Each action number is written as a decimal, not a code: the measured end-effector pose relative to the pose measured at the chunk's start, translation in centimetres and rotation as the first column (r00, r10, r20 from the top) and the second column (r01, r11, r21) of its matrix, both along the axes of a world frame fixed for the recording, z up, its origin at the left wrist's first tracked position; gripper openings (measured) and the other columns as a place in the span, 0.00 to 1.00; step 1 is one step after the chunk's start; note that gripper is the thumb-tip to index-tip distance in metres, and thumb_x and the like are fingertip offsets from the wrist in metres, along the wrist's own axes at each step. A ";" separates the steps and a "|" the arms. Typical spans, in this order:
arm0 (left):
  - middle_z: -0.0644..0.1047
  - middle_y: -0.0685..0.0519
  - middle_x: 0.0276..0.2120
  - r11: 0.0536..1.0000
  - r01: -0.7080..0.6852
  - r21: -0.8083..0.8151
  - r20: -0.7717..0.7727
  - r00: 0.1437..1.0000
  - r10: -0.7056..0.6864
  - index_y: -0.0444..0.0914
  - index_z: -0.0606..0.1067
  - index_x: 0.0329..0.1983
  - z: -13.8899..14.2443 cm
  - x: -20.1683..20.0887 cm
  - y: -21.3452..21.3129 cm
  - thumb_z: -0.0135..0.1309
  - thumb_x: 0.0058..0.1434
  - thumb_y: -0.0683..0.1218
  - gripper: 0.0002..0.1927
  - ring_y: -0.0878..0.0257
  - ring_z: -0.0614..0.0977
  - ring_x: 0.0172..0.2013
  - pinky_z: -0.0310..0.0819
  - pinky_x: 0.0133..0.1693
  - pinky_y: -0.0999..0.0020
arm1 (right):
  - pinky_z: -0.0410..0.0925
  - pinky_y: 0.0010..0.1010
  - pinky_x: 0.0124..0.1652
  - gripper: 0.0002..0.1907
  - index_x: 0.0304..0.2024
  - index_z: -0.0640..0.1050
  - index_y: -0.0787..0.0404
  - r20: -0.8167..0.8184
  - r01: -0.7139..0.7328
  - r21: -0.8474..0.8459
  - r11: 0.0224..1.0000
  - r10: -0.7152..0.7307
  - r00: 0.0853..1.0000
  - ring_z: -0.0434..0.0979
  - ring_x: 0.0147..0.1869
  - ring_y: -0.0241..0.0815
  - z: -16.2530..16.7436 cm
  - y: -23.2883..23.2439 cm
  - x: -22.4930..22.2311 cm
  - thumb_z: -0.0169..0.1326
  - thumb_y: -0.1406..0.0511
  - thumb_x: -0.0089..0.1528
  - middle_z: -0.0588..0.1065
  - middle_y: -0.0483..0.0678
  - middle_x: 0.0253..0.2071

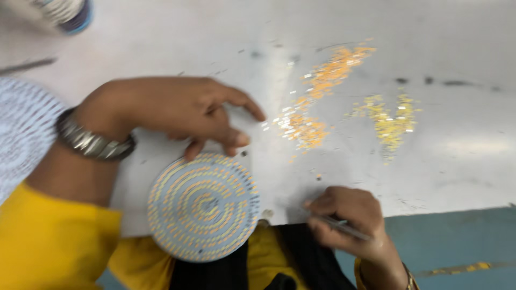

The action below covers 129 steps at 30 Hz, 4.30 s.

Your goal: The person uses tweezers to pick up small yellow LED chips from a pile on the table and places them one by one into designated spots on a circular LED board. The person continues this repetitive placement process for the duration of the clip.

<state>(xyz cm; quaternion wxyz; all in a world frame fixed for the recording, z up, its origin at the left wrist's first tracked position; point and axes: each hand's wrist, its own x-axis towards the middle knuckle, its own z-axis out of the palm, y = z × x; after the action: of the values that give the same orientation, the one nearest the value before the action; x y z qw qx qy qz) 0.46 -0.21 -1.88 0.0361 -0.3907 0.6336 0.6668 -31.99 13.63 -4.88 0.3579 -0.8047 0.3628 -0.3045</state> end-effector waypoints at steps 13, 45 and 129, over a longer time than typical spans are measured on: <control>0.86 0.51 0.25 0.994 -0.035 0.105 0.256 0.967 0.007 0.56 0.74 0.67 0.2 -0.8 0.1 0.63 0.57 0.59 0.33 0.63 0.77 0.14 0.70 0.23 0.67 | 0.66 0.21 0.26 0.09 0.33 0.80 0.67 -0.070 0.324 0.007 0.946 -0.323 0.944 0.78 0.26 0.33 -1.0 0.7 -4.5 0.65 0.70 0.52 0.78 0.48 0.26; 0.90 0.55 0.32 0.999 -0.008 -0.032 -0.008 1.000 0.008 0.48 0.71 0.63 -0.1 0.2 0.3 0.57 0.53 0.60 0.34 0.67 0.81 0.13 0.62 0.13 0.72 | 0.68 0.28 0.27 0.11 0.35 0.80 0.65 0.014 -0.227 0.043 0.973 0.227 0.974 0.78 0.27 0.41 -0.1 -1.3 1.5 0.68 0.68 0.53 0.75 0.47 0.24; 0.88 0.48 0.26 0.998 -0.016 0.066 0.084 0.996 0.011 0.47 0.73 0.66 0.6 -0.5 -0.3 0.62 0.53 0.58 0.36 0.62 0.78 0.11 0.79 0.29 0.68 | 0.70 0.23 0.28 0.11 0.36 0.79 0.68 -0.143 0.215 0.000 0.977 -0.213 0.966 0.80 0.29 0.36 -0.4 -3.4 0.3 0.66 0.69 0.54 0.80 0.51 0.31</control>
<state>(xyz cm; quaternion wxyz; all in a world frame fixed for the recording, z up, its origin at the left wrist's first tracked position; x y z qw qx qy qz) -0.05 -0.53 -1.31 0.0711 -0.4209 0.6064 0.6709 -31.72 10.26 -5.31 0.3025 -0.7776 0.4747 -0.2802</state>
